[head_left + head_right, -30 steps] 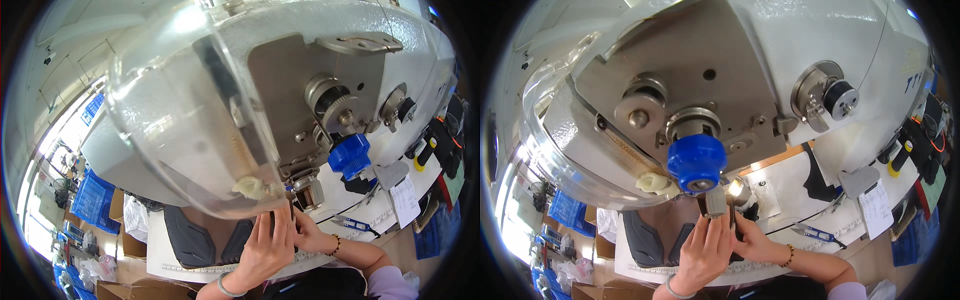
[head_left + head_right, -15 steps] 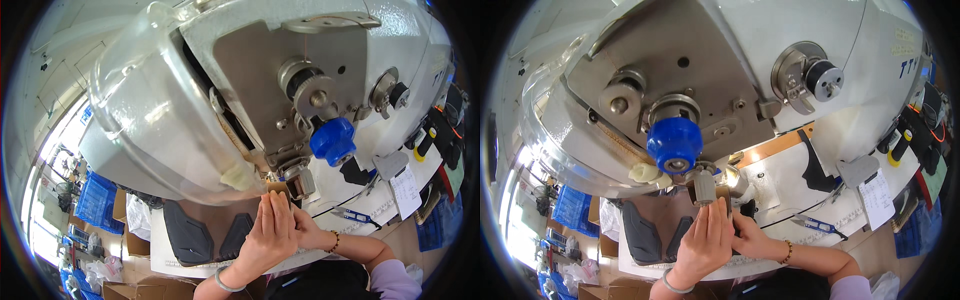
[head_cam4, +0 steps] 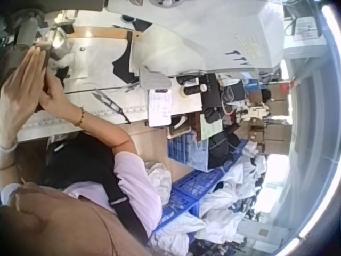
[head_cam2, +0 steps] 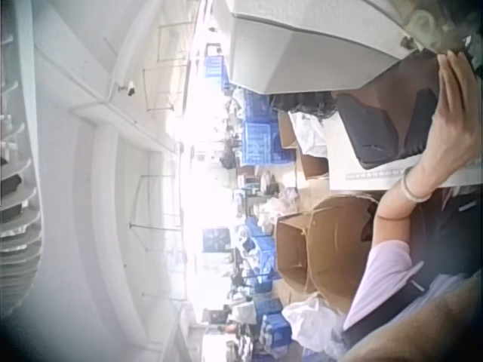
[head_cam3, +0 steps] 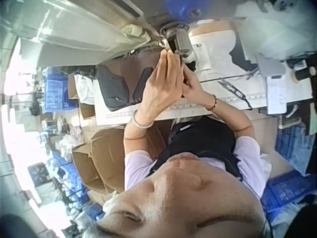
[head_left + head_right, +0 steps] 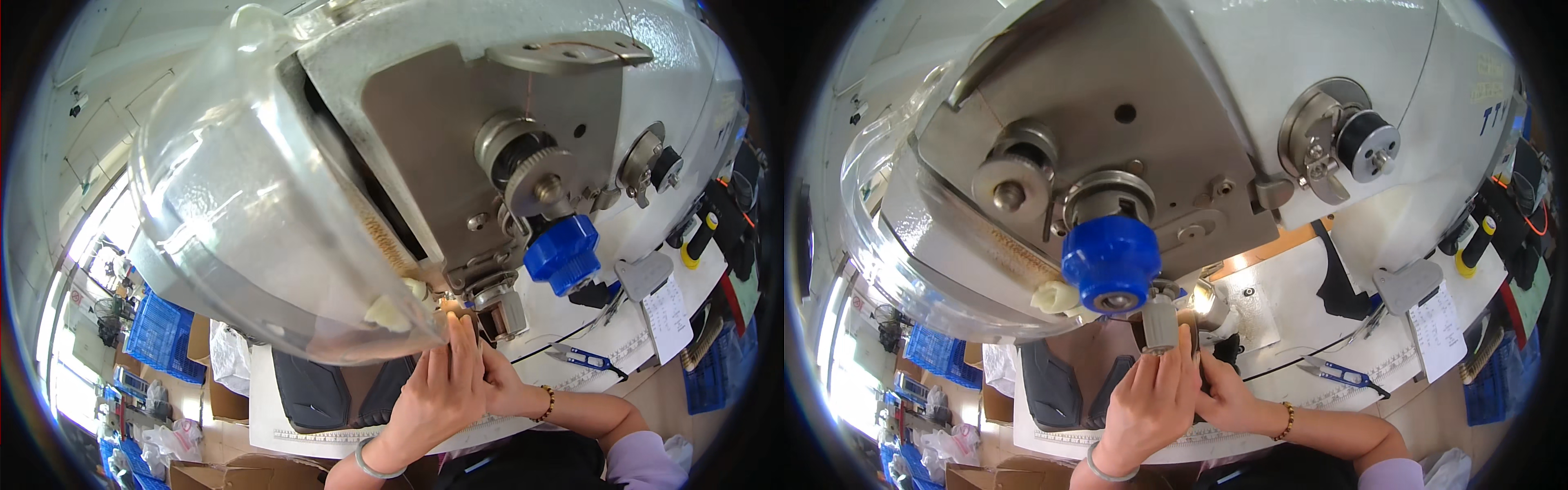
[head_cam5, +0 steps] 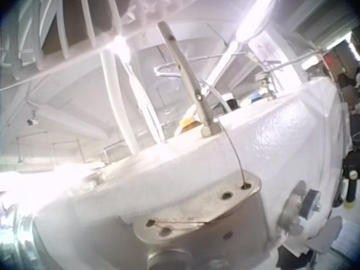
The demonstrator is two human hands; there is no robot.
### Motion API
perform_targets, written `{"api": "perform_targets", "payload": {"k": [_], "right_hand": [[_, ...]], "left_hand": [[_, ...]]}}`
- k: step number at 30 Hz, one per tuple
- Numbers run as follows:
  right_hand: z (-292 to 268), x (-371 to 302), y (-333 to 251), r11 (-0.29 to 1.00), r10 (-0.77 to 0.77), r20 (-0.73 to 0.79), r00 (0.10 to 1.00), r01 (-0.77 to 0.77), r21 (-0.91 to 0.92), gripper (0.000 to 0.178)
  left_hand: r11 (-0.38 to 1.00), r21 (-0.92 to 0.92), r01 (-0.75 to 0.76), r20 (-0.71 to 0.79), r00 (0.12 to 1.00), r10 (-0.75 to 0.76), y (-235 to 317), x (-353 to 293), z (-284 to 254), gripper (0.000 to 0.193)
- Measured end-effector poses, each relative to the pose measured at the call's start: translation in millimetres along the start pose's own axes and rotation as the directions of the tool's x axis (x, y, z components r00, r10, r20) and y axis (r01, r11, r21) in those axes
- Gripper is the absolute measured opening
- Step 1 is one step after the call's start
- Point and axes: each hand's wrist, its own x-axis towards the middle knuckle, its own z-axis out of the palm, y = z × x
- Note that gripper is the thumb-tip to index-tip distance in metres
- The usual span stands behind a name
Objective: The person sews a boot upper using a sewing machine, guiding and rotating the material under the presser foot to stitch the panels together.
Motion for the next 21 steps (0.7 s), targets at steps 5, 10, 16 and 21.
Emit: {"api": "perform_targets", "payload": {"k": [5,10,16,21], "right_hand": [[5.0,0.0,2.6,1.000,-0.014,-0.029,0.999,0.014,0.006,0.027],[16.1,4.0,-1.9,0.995,0.005,-0.061,0.998,0.001,0.103,0.033],[25.8,-1.3,4.5,0.992,-0.023,-0.086,0.996,0.033,0.119,0.037],[38.3,1.4,7.5,0.985,-0.066,-0.117,0.991,0.084,0.153,0.039]], "left_hand": [[0.993,-0.119,0.001,0.042,0.999,0.004,-6.6,0.8,-4.8,0.035],[0.989,-0.151,-0.002,-0.038,0.999,-0.004,-12.6,-2.9,2.5,0.034],[0.979,-0.200,0.034,0.002,0.999,-0.034,-14.5,-4.6,-2.1,0.030],[0.976,-0.214,0.051,-0.073,0.995,-0.068,-17.4,-8.2,4.2,0.033]]}}
